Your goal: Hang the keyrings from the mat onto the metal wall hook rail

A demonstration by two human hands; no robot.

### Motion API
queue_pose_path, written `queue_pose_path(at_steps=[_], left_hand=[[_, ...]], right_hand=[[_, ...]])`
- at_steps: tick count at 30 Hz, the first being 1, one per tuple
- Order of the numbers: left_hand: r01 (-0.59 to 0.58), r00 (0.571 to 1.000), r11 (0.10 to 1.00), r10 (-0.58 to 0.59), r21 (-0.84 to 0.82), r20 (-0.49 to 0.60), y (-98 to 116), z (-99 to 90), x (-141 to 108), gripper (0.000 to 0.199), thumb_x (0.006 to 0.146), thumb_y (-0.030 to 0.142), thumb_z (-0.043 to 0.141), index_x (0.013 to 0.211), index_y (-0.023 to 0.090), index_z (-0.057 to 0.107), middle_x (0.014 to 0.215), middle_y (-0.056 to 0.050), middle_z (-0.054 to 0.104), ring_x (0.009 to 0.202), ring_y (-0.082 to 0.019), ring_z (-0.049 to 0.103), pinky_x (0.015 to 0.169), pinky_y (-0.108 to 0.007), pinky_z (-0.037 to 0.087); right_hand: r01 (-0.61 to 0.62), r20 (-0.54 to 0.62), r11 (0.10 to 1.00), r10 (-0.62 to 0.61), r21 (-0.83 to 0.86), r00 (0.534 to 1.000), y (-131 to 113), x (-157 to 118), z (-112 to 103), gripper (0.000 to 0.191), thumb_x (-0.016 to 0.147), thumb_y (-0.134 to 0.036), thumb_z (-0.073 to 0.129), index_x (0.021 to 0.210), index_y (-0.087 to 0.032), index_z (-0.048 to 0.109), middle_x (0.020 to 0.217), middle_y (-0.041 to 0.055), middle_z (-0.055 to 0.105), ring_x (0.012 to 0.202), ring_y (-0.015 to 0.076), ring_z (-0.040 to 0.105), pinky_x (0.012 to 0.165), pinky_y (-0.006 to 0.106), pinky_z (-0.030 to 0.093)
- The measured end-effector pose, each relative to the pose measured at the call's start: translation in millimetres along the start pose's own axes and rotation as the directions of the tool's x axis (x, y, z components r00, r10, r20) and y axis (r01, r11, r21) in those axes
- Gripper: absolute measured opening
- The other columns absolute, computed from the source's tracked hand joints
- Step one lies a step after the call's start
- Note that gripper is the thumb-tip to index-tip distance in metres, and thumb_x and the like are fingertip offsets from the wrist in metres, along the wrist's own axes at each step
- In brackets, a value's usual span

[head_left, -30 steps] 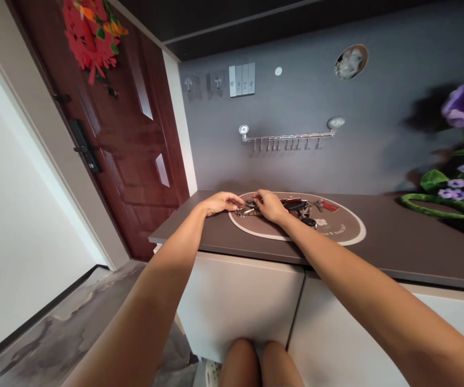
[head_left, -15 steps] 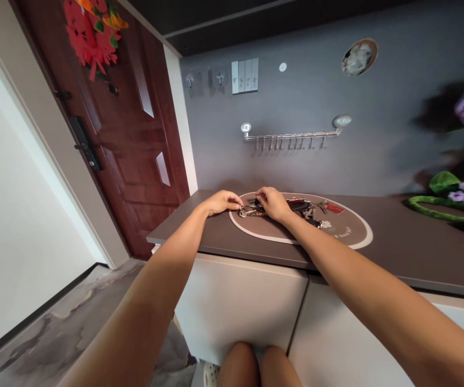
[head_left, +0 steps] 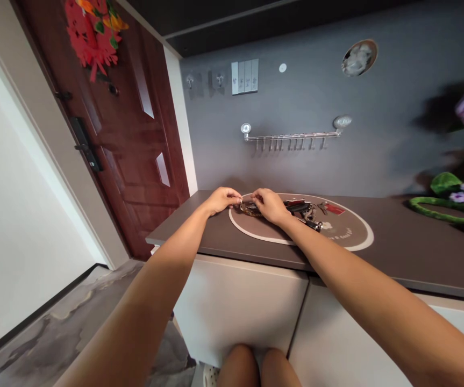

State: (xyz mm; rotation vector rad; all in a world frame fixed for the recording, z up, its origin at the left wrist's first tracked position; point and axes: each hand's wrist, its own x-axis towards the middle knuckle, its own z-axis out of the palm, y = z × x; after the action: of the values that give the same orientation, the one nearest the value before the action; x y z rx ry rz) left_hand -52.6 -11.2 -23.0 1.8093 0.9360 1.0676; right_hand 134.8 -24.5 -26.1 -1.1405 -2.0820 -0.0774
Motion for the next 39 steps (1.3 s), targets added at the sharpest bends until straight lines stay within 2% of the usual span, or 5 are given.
queue_pose_path(at_steps=[7, 16, 27, 31, 39], left_hand=[[-0.069, 0.995, 0.996, 0.065, -0.053, -0.071, 2.1, -0.4, 1.8, 0.027, 0.063, 0.030, 0.068, 0.079, 0.009, 0.062, 0.064, -0.002, 0.060, 0.055, -0.007, 0.050, 0.056, -0.022, 0.040], [-0.100, 0.980, 0.977, 0.064, -0.189, -0.187, 8.0, 0.2, 2.0, 0.029, 0.060, 0.032, 0.069, 0.078, 0.010, 0.062, 0.066, -0.001, 0.059, 0.057, -0.006, 0.050, 0.058, -0.023, 0.041], [-0.062, 0.989, 0.951, 0.019, -0.304, -0.145, 12.1, 6.1, -0.7, 0.029, 0.059, 0.031, 0.071, 0.077, 0.011, 0.060, 0.064, 0.001, 0.058, 0.058, -0.006, 0.052, 0.063, -0.025, 0.044], [-0.074, 0.989, 0.956, 0.034, -0.283, -0.142, 10.4, 9.0, 0.3, 0.030, 0.057, 0.032, 0.072, 0.075, 0.010, 0.060, 0.062, 0.001, 0.058, 0.055, -0.006, 0.051, 0.060, -0.024, 0.043], [-0.108, 0.986, 0.945, 0.063, -0.308, -0.152, 8.9, 12.0, 2.2, 0.034, 0.055, 0.033, 0.074, 0.076, 0.009, 0.061, 0.063, -0.001, 0.059, 0.054, -0.007, 0.051, 0.058, -0.023, 0.043]], right_hand=[[0.058, -0.006, 0.996, -0.057, 0.063, 0.998, -8.5, -2.0, -1.0, 0.012, 0.079, -0.020, 0.047, 0.081, -0.017, 0.058, 0.081, 0.0052, 0.059, 0.075, 0.0145, 0.051, 0.069, 0.025, 0.036], [0.063, -0.022, 0.985, -0.060, 0.163, 0.998, -15.5, -2.5, -3.9, 0.017, 0.082, -0.025, 0.043, 0.085, -0.018, 0.058, 0.086, 0.0049, 0.061, 0.079, 0.0146, 0.052, 0.073, 0.025, 0.037], [0.019, -0.021, 0.938, -0.012, 0.347, 1.000, -18.2, -2.9, -5.8, 0.027, 0.085, -0.034, 0.037, 0.090, -0.019, 0.058, 0.089, 0.0037, 0.063, 0.081, 0.0141, 0.055, 0.075, 0.026, 0.038], [-0.030, -0.004, 0.894, 0.036, 0.448, 0.999, -18.7, -3.2, -5.0, 0.025, 0.080, -0.038, 0.045, 0.086, -0.018, 0.059, 0.084, 0.0030, 0.063, 0.075, 0.0136, 0.055, 0.071, 0.025, 0.040], [-0.158, 0.035, 0.708, 0.185, 0.688, 0.982, -13.1, 0.3, -2.9, 0.020, 0.069, -0.034, 0.058, 0.075, -0.015, 0.061, 0.075, 0.0023, 0.063, 0.069, 0.0120, 0.055, 0.072, 0.026, 0.043]])
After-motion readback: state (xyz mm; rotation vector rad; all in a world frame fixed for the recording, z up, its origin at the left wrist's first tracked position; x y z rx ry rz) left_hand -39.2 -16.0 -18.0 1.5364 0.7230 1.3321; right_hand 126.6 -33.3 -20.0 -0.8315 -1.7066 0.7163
